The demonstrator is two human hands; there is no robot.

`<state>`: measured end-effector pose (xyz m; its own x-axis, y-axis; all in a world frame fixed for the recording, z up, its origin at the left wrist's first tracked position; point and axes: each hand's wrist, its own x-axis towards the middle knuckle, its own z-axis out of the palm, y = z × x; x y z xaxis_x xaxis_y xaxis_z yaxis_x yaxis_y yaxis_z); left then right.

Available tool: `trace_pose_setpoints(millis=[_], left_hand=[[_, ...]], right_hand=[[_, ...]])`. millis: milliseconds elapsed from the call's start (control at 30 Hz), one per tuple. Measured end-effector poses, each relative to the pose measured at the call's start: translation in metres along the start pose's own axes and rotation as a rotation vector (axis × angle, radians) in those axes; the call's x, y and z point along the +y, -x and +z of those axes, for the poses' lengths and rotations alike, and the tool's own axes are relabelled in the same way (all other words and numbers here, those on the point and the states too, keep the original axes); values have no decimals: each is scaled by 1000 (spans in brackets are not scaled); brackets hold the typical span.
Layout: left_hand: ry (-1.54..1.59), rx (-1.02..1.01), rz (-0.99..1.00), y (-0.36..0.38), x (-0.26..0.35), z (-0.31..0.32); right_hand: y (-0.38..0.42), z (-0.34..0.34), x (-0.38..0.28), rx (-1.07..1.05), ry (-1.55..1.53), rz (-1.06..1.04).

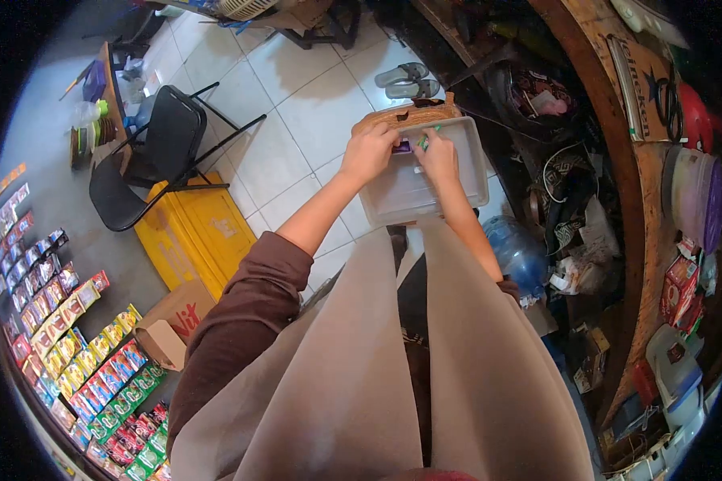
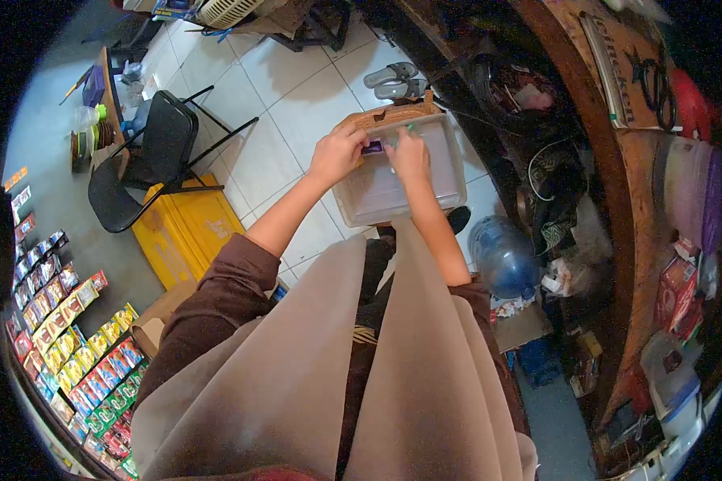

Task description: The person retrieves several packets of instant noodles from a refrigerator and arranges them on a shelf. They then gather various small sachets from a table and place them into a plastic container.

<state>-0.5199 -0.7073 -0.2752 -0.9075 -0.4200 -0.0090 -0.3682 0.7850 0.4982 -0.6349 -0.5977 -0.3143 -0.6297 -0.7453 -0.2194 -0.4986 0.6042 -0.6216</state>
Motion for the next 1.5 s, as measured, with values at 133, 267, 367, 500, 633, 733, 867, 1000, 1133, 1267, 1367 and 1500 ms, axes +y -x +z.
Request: trace_pose_setpoints(millis=[133,267,367,500,633,733,867,1000,1133,1267,1367,1500], left_hand=[[-28,-17,-15,-1,-2,0],[-53,-42,-23,-2,-5,2],[-34,-37,-37,-1,-7,3],[13,-53,-67,-1,-5,-1],[8,-55,-68,0,0,-5],[-3,-55,-67,1,-3,-5],[-13,-14,-53,1,-1,-6],[-10,-31,-65,2,0,-6],[-5,-29,-59,3,7,-14],[29,166,57,-7,31,-30],[157,109,99,-26,81,-48],[343,-178,493,-72,191,-85]], right_hand=[[-11,-16,6,-221,68,-40],[-24,-14,11,-191,470,-293],[-25,-10,11,-115,600,-346],[-20,-10,10,13,630,-357],[-21,-5,18,73,623,-277],[-23,2,19,54,615,-289],[-23,4,18,103,598,-350],[-21,3,21,133,521,-347],[-14,-10,20,194,474,-325],[20,-70,24,123,343,-15],[61,-140,31,267,-37,-152],[122,-268,45,129,-84,-92]])
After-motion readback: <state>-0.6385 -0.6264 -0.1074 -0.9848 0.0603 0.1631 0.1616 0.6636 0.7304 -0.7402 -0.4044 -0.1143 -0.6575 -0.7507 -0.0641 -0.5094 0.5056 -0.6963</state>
